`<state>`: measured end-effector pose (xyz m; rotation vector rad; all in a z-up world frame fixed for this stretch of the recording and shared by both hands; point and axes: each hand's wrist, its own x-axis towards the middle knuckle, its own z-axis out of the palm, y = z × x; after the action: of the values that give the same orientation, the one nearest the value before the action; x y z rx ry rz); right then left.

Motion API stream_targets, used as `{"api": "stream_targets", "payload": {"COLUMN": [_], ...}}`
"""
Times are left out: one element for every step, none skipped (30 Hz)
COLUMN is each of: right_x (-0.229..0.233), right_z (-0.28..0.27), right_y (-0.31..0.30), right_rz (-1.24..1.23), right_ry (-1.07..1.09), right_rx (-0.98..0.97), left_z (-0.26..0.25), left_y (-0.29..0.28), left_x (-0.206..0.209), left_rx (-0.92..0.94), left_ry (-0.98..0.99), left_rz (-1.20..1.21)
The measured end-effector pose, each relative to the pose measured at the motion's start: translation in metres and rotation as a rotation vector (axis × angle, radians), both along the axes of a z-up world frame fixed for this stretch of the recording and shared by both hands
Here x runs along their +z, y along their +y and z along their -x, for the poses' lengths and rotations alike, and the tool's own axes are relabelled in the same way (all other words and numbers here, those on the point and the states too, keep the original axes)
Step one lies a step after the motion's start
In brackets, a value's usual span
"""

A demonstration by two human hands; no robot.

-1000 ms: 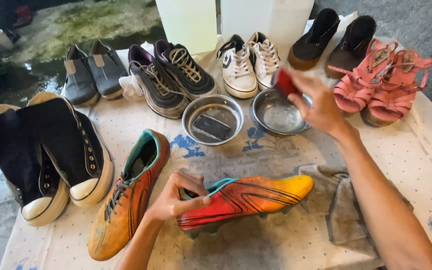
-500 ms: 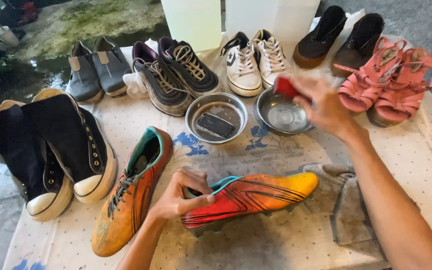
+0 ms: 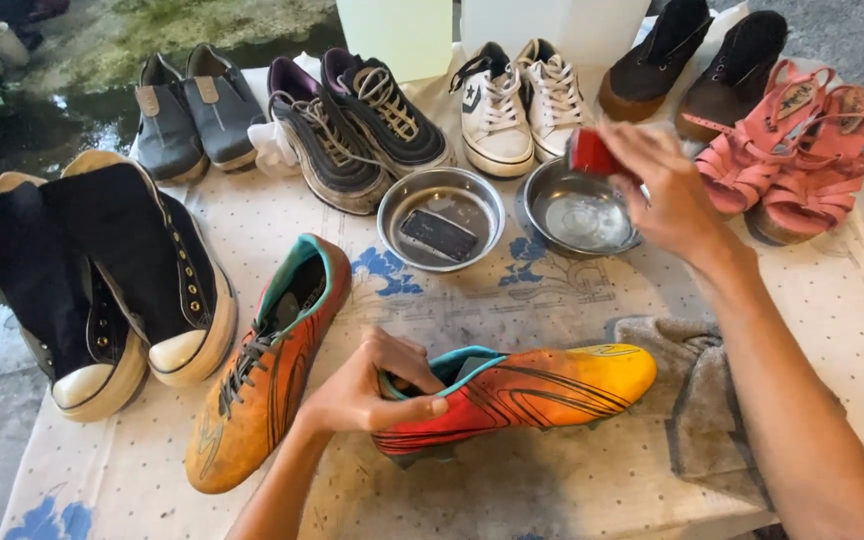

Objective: The person scrubs a multicolored soccer cleat with a red sponge, repeatedly dipping the sponge into a metal bowl of water. After scrubbing, the person wipes the shoe with a gray cloth. The workspace includes several other shoes and cleaning supplies on a table.

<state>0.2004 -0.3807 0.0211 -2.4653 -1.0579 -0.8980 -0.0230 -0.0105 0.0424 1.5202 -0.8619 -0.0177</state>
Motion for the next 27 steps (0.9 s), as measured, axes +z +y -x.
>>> {"api": "stream_targets", "payload": {"right_x": [-0.003, -0.004, -0.006, 0.0, 0.006, 0.011, 0.005, 0.003, 0.002, 0.005, 0.007, 0.009, 0.003, 0.002, 0.0, 0.006, 0.012, 0.018, 0.014, 0.012, 0.01, 0.016, 0.023, 0.033, 0.027, 0.02, 0.013], "right_z": [0.006, 0.01, 0.014, 0.015, 0.017, 0.02, 0.024, 0.024, 0.024, 0.022, 0.019, 0.019, 0.023, 0.023, 0.022, 0.026, 0.03, 0.034, 0.036, 0.035, 0.034, 0.039, 0.043, 0.045, 0.04, 0.037, 0.033], "right_y": [0.001, 0.001, 0.002, 0.006, 0.01, 0.013, 0.015, 0.018, 0.021, 0.02, 0.019, 0.016, 0.014, 0.013, 0.012, 0.016, 0.019, 0.021, 0.023, 0.025, 0.027, 0.029, 0.032, 0.031, 0.026, 0.022, 0.017], "right_rz": [0.003, 0.017, 0.031, 0.031, 0.04, 0.051, 0.054, 0.139, 0.222, 0.222, 0.14, 0.06, 0.062, 0.085, 0.108, 0.109, 0.1, 0.092, 0.093, 0.101, 0.108, 0.109, 0.062, 0.014, 0.014, 0.063, 0.111], "right_ry": [0.003, 0.101, 0.198, 0.202, 0.11, 0.021, 0.03, 0.101, 0.173, 0.175, 0.093, 0.019, 0.029, 0.065, 0.101, 0.104, 0.135, 0.164, 0.168, 0.032, -0.103, -0.097, 0.043, 0.17, 0.164, 0.087, 0.011], "right_rx": [0.004, 0.035, 0.067, 0.072, 0.009, -0.056, -0.053, -0.086, -0.12, -0.118, -0.107, -0.099, -0.099, -0.101, -0.102, -0.096, -0.137, -0.181, -0.177, -0.139, -0.101, -0.095, -0.046, -0.004, -0.008, -0.053, -0.099], "left_z": [0.001, -0.001, -0.003, -0.002, -0.001, 0.0, 0.004, 0.002, 0.001, 0.0, 0.0, 0.0, 0.004, 0.003, 0.002, 0.002, 0.001, -0.001, 0.003, 0.003, 0.003, 0.005, 0.008, 0.005, 0.005, 0.006, 0.006], "left_y": [0.0, 0.001, 0.003, 0.004, 0.006, 0.006, 0.006, 0.006, 0.006, 0.006, 0.006, 0.004, 0.004, 0.004, 0.005, 0.006, 0.007, 0.008, 0.007, 0.007, 0.007, 0.007, 0.007, 0.005, 0.004, 0.004, 0.003], "left_x": [-0.005, -0.008, -0.011, -0.004, 0.002, 0.008, 0.006, 0.006, 0.007, 0.01, 0.011, 0.013, 0.011, 0.011, 0.011, 0.01, 0.009, 0.007, 0.007, 0.008, 0.01, 0.012, 0.014, 0.018, 0.018, 0.018, 0.018], "left_rx": [0.004, 0.001, -0.002, 0.002, 0.002, -0.001, 0.001, -0.01, -0.021, -0.019, -0.03, -0.044, -0.045, -0.046, -0.047, -0.042, -0.044, -0.048, -0.045, -0.047, -0.049, -0.044, -0.053, -0.07, -0.073, -0.072, -0.071], "left_ry": [0.003, 0.004, 0.005, 0.009, 0.028, 0.051, 0.06, 0.05, 0.039, 0.041, 0.014, -0.007, 0.003, 0.034, 0.064, 0.069, 0.066, 0.062, 0.066, 0.064, 0.061, 0.068, 0.045, 0.009, 0.002, -0.008, -0.018], "left_rz": [0.003, 0.001, -0.002, -0.002, -0.104, -0.204, -0.202, -0.198, -0.194, -0.195, -0.179, -0.161, -0.16, -0.157, -0.154, -0.153, -0.158, -0.164, -0.163, -0.15, -0.138, -0.137, -0.136, -0.135, -0.135, -0.144, -0.153]}}
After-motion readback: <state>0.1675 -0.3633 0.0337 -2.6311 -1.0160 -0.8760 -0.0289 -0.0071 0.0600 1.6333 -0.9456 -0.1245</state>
